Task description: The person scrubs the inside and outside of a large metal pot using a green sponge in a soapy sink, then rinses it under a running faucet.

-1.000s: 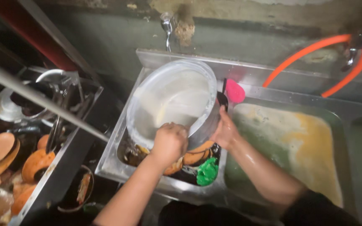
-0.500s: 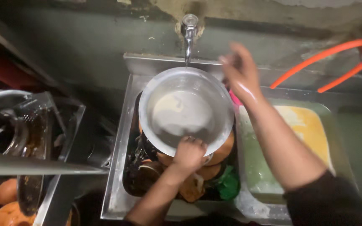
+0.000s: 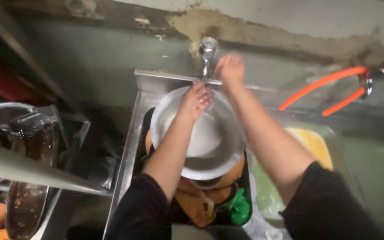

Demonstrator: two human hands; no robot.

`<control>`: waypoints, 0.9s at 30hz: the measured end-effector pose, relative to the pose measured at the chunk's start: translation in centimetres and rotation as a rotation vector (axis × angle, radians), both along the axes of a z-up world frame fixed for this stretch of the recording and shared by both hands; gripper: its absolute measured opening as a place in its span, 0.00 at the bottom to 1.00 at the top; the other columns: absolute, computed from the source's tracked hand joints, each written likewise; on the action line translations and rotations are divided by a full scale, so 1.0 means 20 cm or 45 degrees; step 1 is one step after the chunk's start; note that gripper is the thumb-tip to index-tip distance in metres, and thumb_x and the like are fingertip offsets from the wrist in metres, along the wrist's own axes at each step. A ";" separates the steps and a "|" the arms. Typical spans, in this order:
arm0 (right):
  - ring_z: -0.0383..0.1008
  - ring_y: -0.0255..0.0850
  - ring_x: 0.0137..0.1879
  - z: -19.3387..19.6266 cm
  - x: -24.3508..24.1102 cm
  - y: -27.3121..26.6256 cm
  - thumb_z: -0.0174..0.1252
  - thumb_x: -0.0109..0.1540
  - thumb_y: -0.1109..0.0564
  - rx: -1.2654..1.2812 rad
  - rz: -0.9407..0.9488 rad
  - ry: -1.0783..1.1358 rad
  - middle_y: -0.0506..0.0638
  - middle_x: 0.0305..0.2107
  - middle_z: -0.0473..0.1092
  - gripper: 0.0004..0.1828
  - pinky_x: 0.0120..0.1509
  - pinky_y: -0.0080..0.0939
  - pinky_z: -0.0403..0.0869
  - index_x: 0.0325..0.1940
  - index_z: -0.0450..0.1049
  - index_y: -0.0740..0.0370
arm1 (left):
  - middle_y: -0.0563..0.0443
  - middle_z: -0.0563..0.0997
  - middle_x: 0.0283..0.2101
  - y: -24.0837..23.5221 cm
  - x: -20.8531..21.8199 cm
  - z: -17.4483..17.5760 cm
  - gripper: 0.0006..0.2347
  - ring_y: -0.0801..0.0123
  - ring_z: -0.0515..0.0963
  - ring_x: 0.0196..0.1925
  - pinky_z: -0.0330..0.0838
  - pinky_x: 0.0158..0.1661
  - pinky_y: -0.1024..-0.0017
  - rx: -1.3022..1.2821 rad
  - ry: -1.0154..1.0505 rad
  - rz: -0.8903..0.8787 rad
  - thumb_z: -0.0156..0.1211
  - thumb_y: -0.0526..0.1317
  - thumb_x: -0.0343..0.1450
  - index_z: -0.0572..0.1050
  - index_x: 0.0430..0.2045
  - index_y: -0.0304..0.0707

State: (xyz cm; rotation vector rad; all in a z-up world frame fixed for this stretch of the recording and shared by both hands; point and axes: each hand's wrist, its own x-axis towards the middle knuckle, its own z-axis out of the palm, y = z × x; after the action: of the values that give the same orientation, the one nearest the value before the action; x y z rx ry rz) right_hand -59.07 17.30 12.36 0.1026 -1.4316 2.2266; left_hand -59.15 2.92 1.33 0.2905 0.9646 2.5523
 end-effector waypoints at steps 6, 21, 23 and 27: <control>0.71 0.36 0.28 -0.46 0.00 -0.22 0.52 0.69 0.63 -0.203 0.630 -0.340 0.48 0.25 0.72 0.10 0.30 0.35 0.69 0.40 0.80 0.62 | 0.42 0.82 0.47 0.02 -0.15 -0.15 0.14 0.56 0.83 0.50 0.80 0.50 0.62 0.371 0.070 -0.080 0.51 0.52 0.77 0.72 0.41 0.42; 0.77 0.51 0.38 -0.36 -0.06 -0.35 0.64 0.59 0.50 1.695 -0.333 0.345 0.57 0.31 0.77 0.12 0.42 0.50 0.74 0.32 0.80 0.62 | 0.49 0.83 0.45 0.34 0.35 0.00 0.23 0.61 0.81 0.48 0.76 0.49 0.60 -0.009 -0.497 0.081 0.65 0.52 0.66 0.73 0.52 0.41; 0.77 0.50 0.39 -0.36 -0.04 -0.37 0.64 0.59 0.50 1.487 -0.313 0.141 0.57 0.33 0.77 0.12 0.42 0.49 0.74 0.35 0.81 0.61 | 0.50 0.76 0.43 0.25 0.08 -0.07 0.17 0.62 0.76 0.44 0.73 0.45 0.60 0.243 0.084 0.257 0.68 0.44 0.72 0.74 0.51 0.38; 0.79 0.50 0.43 -0.37 0.13 -0.23 0.52 0.61 0.59 -0.307 0.683 -0.174 0.57 0.35 0.76 0.12 0.46 0.45 0.79 0.44 0.79 0.63 | 0.52 0.81 0.37 0.17 -0.24 -0.22 0.09 0.64 0.81 0.40 0.76 0.43 0.65 0.337 -0.138 0.131 0.62 0.43 0.68 0.78 0.37 0.42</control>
State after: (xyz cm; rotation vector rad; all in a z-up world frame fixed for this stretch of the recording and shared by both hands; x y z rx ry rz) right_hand -56.57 12.65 4.91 0.2864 -1.2995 2.8758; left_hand -63.97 6.29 -3.15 0.1774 0.6172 2.7600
